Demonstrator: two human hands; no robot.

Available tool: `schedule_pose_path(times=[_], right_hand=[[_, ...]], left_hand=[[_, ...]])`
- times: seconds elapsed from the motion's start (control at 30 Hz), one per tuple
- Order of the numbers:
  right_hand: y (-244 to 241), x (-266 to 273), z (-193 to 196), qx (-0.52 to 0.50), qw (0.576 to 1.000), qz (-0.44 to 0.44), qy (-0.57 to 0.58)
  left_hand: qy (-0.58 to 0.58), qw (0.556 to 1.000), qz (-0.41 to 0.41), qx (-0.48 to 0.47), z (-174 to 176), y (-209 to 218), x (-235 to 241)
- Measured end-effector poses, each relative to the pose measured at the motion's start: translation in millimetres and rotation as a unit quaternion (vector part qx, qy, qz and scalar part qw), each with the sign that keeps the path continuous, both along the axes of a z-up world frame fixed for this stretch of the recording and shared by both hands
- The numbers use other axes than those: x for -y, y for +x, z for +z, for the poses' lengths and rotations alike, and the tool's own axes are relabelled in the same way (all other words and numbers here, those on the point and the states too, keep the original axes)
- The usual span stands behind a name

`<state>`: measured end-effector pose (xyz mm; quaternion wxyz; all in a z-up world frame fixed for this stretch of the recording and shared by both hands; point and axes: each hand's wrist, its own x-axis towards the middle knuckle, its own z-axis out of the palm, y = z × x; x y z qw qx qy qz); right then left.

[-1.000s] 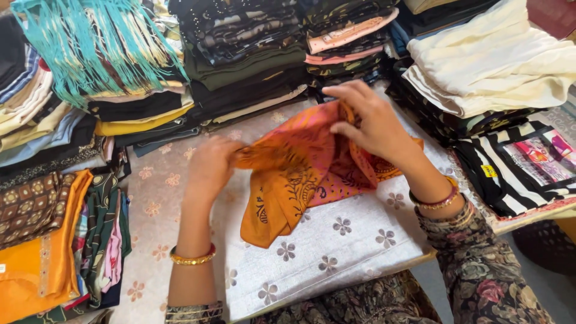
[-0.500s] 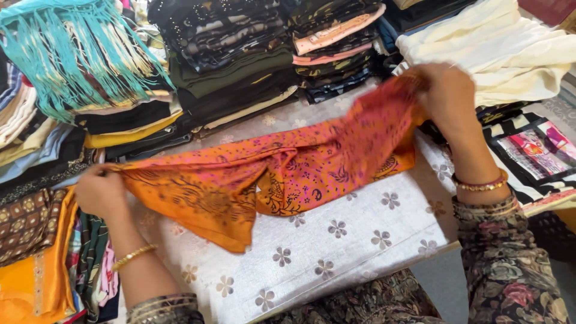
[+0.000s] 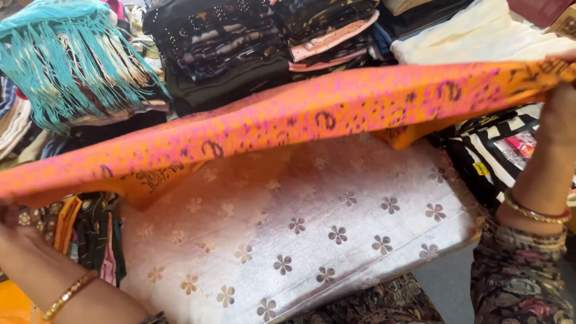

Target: Fold several pieces of clothing including tops and scarves neatly on a workspace table.

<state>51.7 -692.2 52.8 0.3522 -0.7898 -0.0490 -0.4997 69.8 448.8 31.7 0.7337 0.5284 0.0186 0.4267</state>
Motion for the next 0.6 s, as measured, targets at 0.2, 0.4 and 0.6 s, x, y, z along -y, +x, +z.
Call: schedule_pose_path(times=[0.2, 0.4, 0.6], right_hand=[[-45.4, -10.1, -17.9, -0.018, 0.924, 0.309, 0.223], [-64.3, -28.6, -0.1, -0.030, 0.849, 0.466, 0.246], [-99.3, -218.3, 123.4, -0.178, 0.726, 0.654, 0.116]], left_hand=[[0.004, 0.999, 0.014, 0.032, 41.1, -101.9, 149.6], [-0.268, 0.957, -0.006, 0.115, 35.7, -126.8, 204.0], [-0.028, 0.978, 0.193, 0.079, 52.7, -64.9, 305.2]])
